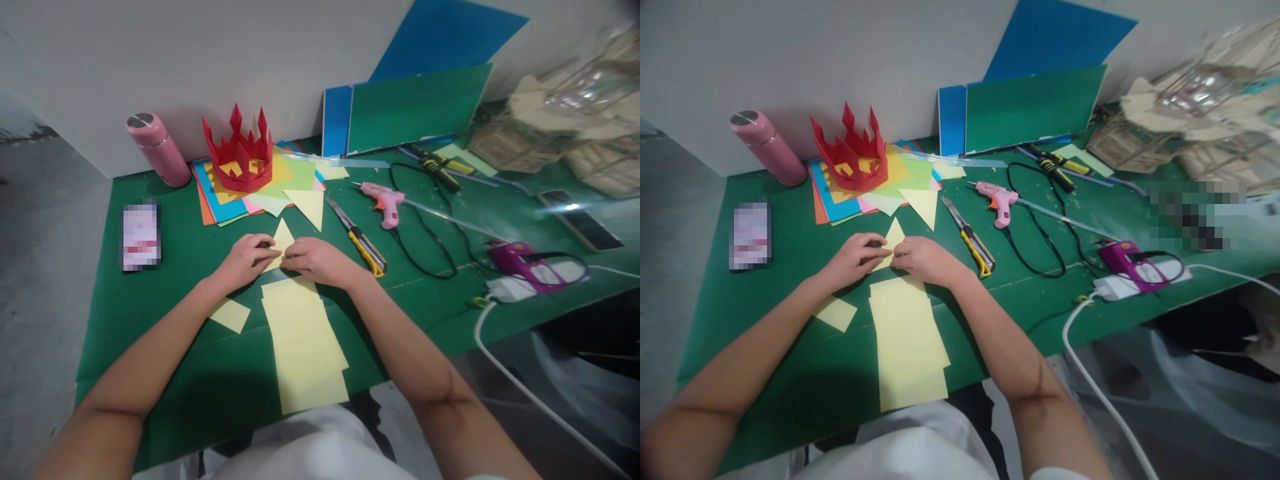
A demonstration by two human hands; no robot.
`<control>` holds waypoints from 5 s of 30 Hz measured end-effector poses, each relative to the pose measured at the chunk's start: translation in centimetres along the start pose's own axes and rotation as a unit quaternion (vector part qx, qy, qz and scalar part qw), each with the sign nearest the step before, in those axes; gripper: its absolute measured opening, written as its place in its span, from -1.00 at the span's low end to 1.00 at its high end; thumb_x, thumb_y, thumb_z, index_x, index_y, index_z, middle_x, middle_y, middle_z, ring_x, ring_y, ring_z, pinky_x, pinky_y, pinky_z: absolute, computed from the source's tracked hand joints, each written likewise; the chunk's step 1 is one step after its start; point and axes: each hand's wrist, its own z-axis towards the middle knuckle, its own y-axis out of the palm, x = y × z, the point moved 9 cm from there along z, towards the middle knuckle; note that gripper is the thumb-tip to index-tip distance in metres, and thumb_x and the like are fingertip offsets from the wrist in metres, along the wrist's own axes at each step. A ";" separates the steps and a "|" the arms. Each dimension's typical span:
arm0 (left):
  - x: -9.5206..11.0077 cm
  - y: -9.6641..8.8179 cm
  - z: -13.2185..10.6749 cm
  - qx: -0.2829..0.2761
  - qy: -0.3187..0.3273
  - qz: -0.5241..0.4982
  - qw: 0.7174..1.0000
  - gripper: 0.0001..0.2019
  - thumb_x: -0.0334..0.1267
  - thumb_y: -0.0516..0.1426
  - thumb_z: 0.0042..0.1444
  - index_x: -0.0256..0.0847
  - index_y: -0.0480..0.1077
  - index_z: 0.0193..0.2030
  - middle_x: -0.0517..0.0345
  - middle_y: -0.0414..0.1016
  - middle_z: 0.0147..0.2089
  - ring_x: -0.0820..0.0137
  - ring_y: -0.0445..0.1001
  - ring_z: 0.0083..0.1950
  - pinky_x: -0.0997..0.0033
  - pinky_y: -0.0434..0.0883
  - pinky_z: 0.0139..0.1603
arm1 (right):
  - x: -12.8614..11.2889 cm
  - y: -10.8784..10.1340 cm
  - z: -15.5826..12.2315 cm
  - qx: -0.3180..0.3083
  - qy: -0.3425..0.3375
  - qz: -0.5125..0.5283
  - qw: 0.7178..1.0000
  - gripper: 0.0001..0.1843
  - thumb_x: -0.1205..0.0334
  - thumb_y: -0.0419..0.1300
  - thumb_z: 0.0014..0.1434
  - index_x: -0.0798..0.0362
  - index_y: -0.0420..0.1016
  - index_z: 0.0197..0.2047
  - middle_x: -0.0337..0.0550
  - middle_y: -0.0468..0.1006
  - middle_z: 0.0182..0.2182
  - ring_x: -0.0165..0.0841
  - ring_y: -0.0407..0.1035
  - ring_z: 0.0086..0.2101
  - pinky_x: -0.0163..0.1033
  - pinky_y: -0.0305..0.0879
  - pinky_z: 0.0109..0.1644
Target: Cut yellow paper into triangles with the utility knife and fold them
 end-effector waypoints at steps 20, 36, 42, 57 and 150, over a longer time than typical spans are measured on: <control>-0.2 0.1 0.1 -0.020 -0.023 -0.009 0.999 -0.77 -0.29 0.05 0.26 -0.09 0.55 -0.12 0.06 0.45 0.04 0.29 0.38 -0.05 0.16 0.33 0.02 | -0.6 -0.3 0.6 0.005 0.025 0.023 0.999 -0.68 0.23 0.02 0.32 0.08 0.62 -0.16 -0.05 0.51 -0.36 -0.28 0.31 -0.29 -0.16 0.20 -0.19; -0.1 0.2 -0.3 -0.032 -0.058 0.005 0.998 -0.68 -0.02 0.12 0.22 -0.13 0.45 0.02 0.01 0.42 0.08 0.17 0.33 0.09 0.10 0.29 0.12 | 8.2 -6.1 -7.8 0.136 0.332 -0.114 0.927 -0.78 0.17 0.11 0.22 0.10 0.53 -0.21 0.05 0.50 -0.25 -0.13 0.34 -0.21 -0.03 0.25 -0.09; -0.3 0.2 -0.5 -0.024 -0.085 -0.003 0.996 -0.51 0.05 0.10 0.22 -0.13 0.28 0.20 -0.02 0.39 0.13 0.15 0.31 0.13 0.09 0.26 0.14 | 10.9 -4.3 -11.2 0.143 0.413 -0.099 0.894 -0.61 0.17 0.13 0.17 0.09 0.31 0.06 0.07 0.46 -0.25 -0.06 0.35 -0.22 0.03 0.31 -0.15; 1.6 -0.1 -0.3 -0.017 -0.020 0.014 1.000 -0.81 -0.16 0.07 0.27 -0.12 0.41 -0.06 0.01 0.36 -0.02 0.19 0.33 0.02 0.14 0.29 0.03 | 6.5 -4.2 -6.4 0.108 0.268 0.004 0.957 -0.59 0.42 0.07 0.16 -0.02 0.50 0.04 0.00 0.45 -0.14 -0.14 0.29 -0.14 0.00 0.23 -0.03; 1.2 0.4 0.9 -0.033 0.040 -0.063 0.997 -0.70 -0.34 -0.06 0.34 -0.21 0.50 -0.08 -0.02 0.53 -0.01 0.28 0.48 0.00 0.21 0.44 0.00 | 4.6 -1.7 -4.4 0.065 0.127 0.128 0.981 -0.74 0.07 0.12 0.28 -0.14 0.63 -0.10 -0.10 0.49 -0.31 -0.31 0.33 -0.25 -0.18 0.25 -0.17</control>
